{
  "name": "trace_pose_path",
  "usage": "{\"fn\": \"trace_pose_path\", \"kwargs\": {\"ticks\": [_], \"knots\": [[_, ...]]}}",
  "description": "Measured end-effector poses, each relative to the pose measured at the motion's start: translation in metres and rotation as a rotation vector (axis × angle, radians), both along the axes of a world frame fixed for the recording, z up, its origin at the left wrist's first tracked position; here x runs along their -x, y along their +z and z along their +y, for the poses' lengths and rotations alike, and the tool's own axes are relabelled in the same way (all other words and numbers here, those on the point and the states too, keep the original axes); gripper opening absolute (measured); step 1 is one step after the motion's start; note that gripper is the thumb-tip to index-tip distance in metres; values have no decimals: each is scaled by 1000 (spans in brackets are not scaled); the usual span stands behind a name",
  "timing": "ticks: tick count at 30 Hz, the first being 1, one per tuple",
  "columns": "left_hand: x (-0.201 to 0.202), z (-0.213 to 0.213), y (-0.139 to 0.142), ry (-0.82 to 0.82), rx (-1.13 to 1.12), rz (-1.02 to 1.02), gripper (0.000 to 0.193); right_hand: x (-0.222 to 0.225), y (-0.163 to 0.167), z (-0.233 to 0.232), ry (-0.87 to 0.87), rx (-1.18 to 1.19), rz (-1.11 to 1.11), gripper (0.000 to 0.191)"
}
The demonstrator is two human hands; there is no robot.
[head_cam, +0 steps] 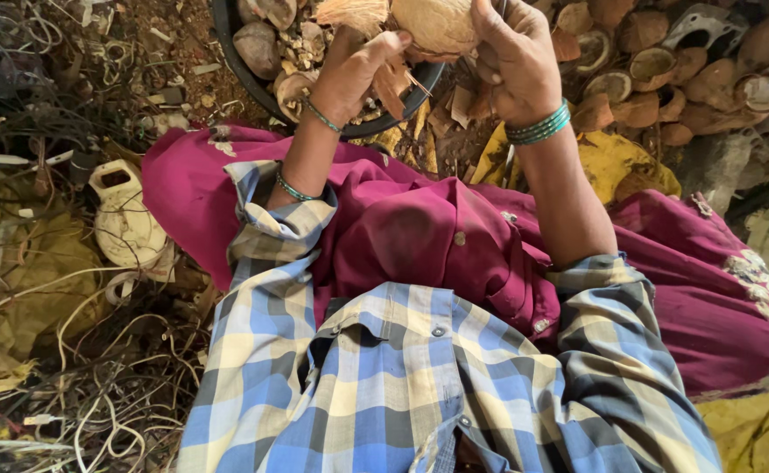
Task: The person sits on the ground and uses a knife to scrape the dried husk and flesh from the inside of coconut shell halves, rotating each shell to clean its inner surface and placing finished shells aside while discarding scrapings into a bowl.
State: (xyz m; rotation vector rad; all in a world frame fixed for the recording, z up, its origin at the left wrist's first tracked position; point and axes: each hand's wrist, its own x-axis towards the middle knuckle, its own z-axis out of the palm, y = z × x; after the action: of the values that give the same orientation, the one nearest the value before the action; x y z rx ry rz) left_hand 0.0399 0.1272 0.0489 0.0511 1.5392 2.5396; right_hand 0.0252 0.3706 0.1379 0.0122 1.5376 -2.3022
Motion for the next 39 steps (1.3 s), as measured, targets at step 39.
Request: {"fn": "trace_pose_path", "kwargs": {"ticks": [39], "knots": [[6, 29, 14, -419, 72, -180, 29, 61, -56, 147, -313, -456, 329, 7]]}}
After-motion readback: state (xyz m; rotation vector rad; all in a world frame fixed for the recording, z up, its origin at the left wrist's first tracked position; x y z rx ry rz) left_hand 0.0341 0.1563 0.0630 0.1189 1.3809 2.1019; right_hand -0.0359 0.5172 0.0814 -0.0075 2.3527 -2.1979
